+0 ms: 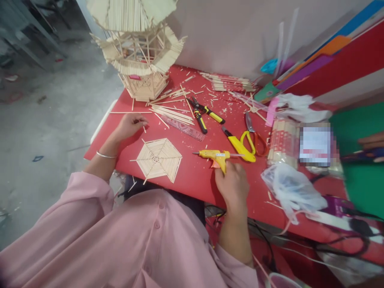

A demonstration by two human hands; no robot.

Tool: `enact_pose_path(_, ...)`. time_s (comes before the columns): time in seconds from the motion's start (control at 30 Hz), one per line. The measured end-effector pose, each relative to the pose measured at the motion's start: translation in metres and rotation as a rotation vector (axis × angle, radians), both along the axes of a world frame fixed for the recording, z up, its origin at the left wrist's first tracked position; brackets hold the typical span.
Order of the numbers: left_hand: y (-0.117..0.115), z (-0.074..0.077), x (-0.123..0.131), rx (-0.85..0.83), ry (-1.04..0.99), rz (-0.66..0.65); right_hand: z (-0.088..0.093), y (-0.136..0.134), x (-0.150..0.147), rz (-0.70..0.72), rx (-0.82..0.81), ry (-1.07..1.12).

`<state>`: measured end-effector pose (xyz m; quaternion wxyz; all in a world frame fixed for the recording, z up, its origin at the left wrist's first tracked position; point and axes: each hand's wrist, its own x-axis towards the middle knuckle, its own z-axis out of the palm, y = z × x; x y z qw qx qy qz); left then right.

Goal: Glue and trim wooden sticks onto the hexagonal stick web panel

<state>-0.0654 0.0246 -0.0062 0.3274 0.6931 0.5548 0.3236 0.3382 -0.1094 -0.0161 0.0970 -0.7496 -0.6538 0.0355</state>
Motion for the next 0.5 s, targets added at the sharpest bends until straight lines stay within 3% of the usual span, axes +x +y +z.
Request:
enact_pose_path(0.1,-0.005,0.007,-0.004,0.049,0.057,-0.005,0.007,-0.003,-0.003,0.027,-0.028,-0.149)
enact_pose_path(0.23,-0.024,0.017,-0.017,0.108,0.148,-0.008,0.024,-0.006,-0.004,0.081,0.016,-0.188)
enact_pose_path(0.37,-0.049,0.014,-0.026,0.100,0.177,0.031,0.045,0.002,-0.026,0.175,0.192,0.049)
enact_pose_path(0.5,-0.065,0.007,-0.020,0.088,0.156,-0.025,0.059,0.023,-0.071,0.378,0.180,0.367)
